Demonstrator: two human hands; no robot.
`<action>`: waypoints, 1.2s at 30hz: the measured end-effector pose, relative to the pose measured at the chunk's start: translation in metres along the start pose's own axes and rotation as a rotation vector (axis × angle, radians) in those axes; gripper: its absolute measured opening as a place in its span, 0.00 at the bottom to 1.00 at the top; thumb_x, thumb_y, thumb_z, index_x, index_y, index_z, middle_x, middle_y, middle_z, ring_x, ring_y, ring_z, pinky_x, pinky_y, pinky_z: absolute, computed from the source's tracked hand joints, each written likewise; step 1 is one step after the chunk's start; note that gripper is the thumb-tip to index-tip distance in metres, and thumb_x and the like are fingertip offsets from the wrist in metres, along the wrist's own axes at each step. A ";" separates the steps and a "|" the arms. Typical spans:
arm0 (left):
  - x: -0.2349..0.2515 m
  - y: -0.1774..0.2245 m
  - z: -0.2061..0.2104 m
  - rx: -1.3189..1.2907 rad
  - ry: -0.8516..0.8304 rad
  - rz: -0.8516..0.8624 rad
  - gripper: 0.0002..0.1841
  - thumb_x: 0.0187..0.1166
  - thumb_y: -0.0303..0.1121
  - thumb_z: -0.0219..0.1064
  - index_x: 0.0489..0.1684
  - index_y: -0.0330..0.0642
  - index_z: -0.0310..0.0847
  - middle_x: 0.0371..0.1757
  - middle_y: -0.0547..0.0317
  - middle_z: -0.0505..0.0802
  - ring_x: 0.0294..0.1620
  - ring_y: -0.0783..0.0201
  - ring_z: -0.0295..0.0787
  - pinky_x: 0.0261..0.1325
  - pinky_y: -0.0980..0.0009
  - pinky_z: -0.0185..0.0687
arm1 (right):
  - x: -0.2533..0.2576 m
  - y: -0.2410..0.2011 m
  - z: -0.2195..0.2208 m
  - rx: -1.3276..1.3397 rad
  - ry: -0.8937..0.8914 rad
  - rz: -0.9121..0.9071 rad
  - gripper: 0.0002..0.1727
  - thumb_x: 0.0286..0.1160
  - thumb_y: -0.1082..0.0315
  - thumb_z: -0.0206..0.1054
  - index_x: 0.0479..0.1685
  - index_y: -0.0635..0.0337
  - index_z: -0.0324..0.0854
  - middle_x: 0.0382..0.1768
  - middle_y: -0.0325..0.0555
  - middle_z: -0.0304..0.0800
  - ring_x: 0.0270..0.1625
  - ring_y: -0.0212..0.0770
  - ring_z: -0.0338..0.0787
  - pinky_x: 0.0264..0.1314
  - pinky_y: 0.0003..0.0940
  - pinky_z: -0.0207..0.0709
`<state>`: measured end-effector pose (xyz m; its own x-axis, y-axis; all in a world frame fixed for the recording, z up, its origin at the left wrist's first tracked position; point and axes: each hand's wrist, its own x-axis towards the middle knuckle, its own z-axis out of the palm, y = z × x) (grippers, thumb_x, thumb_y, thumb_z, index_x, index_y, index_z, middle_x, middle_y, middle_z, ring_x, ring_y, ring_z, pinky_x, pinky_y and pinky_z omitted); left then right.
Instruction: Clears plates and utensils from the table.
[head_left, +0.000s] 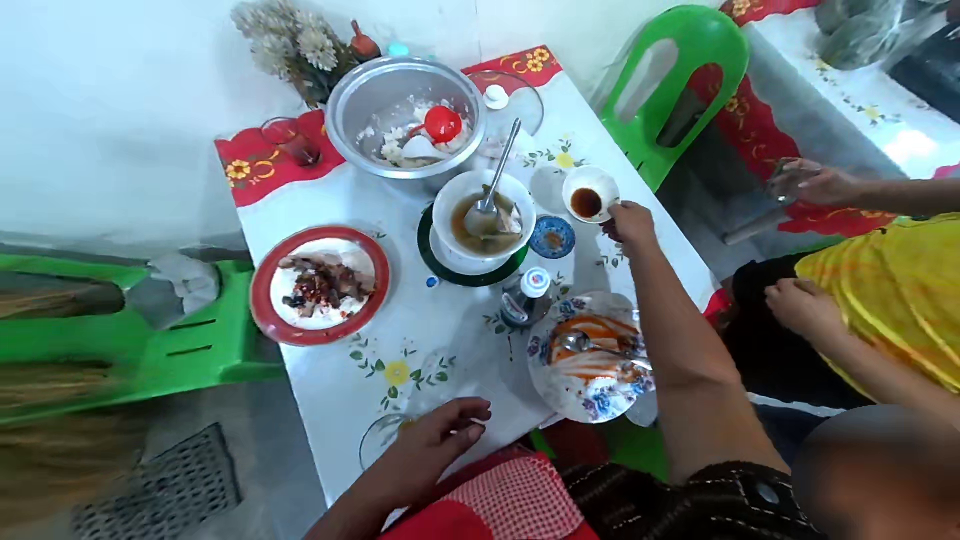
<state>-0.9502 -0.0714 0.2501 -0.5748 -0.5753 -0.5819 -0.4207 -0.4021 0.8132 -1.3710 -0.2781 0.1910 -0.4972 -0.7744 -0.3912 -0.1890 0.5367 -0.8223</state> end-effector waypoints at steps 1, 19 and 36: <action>-0.005 0.002 -0.003 -0.003 -0.009 0.029 0.22 0.86 0.39 0.62 0.76 0.40 0.76 0.69 0.55 0.89 0.64 0.62 0.90 0.69 0.60 0.87 | -0.020 0.001 -0.011 0.028 0.000 0.018 0.23 0.89 0.59 0.56 0.74 0.64 0.76 0.51 0.57 0.91 0.42 0.44 0.92 0.47 0.42 0.87; -0.058 -0.026 -0.061 -0.190 -0.100 0.159 0.32 0.85 0.35 0.63 0.90 0.46 0.58 0.80 0.46 0.78 0.68 0.52 0.88 0.64 0.55 0.90 | -0.371 0.036 0.060 0.129 -0.243 0.117 0.13 0.87 0.69 0.57 0.60 0.69 0.80 0.35 0.45 0.92 0.31 0.34 0.91 0.36 0.31 0.89; -0.096 -0.067 -0.140 -0.330 0.026 0.302 0.36 0.78 0.38 0.58 0.89 0.45 0.50 0.62 0.54 0.88 0.50 0.59 0.94 0.50 0.60 0.95 | -0.436 0.014 0.197 0.659 -0.450 0.098 0.24 0.87 0.70 0.57 0.79 0.62 0.61 0.50 0.52 0.86 0.41 0.42 0.91 0.49 0.42 0.89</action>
<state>-0.7684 -0.0893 0.2530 -0.6176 -0.7180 -0.3209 0.0121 -0.4167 0.9090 -0.9902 0.0012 0.2685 -0.0703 -0.8703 -0.4875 0.4463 0.4096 -0.7956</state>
